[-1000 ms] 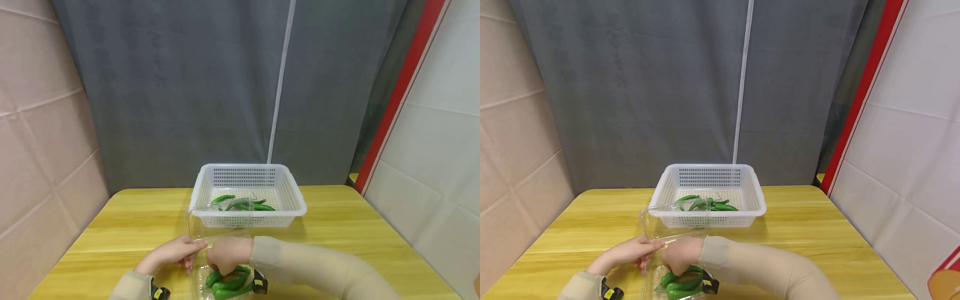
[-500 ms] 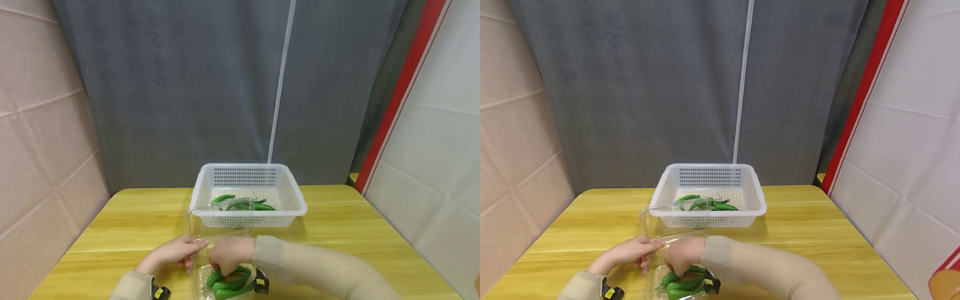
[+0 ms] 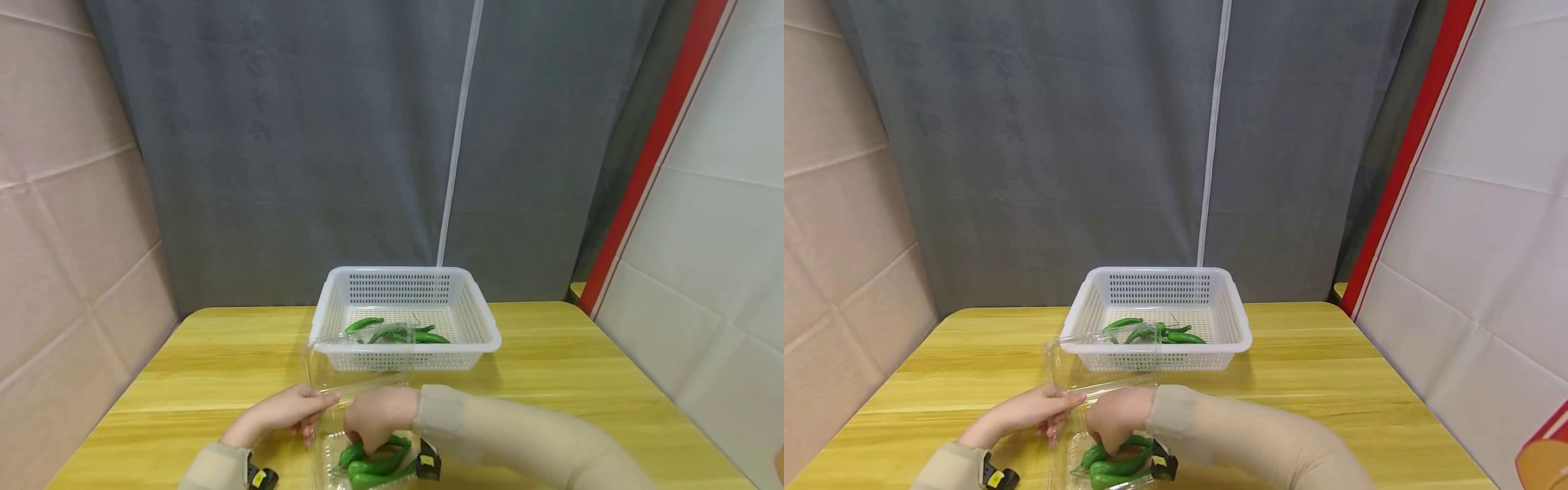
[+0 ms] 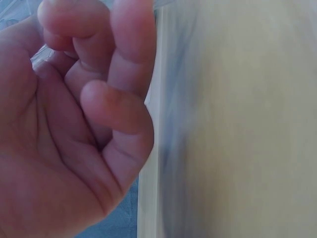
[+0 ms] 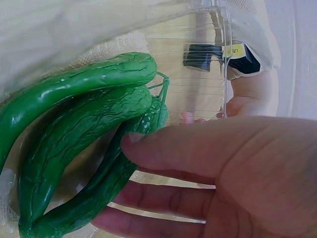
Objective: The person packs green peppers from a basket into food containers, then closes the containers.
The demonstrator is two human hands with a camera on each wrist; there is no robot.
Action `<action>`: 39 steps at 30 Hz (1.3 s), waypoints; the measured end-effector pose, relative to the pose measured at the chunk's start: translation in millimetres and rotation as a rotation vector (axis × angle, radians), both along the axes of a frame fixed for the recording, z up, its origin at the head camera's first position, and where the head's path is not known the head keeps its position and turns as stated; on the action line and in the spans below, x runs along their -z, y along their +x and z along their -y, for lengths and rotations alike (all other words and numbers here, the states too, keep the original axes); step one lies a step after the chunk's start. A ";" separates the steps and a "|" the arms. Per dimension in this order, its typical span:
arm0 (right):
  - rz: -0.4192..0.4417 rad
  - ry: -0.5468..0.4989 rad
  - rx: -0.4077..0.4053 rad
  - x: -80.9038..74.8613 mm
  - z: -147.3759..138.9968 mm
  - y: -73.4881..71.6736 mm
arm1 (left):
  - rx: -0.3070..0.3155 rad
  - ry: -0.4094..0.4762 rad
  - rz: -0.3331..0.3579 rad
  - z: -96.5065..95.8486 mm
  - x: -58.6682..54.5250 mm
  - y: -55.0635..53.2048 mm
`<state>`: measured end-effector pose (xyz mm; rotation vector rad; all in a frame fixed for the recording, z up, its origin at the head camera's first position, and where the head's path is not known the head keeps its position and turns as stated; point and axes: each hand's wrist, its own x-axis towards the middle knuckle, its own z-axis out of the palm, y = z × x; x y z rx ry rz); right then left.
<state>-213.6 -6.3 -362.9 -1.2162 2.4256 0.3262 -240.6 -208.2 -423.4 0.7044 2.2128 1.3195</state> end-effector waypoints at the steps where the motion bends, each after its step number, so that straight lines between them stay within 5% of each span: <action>1: 0.003 0.000 0.002 -0.3 -0.3 0.1 | 0.000 0.001 0.000 0.0 0.0 0.1; 20: 0.064 0.007 0.027 -3.1 -4.9 -4.7 | -0.006 -0.005 0.000 -0.4 -2.6 1.5; 33: 0.039 0.005 0.024 -6.3 -7.8 -7.1 | 0.001 -0.001 -0.004 0.5 -1.1 0.3; 39: -0.044 -0.016 -0.002 -13.2 -12.2 -5.3 | -0.005 0.002 -0.004 0.4 0.7 0.5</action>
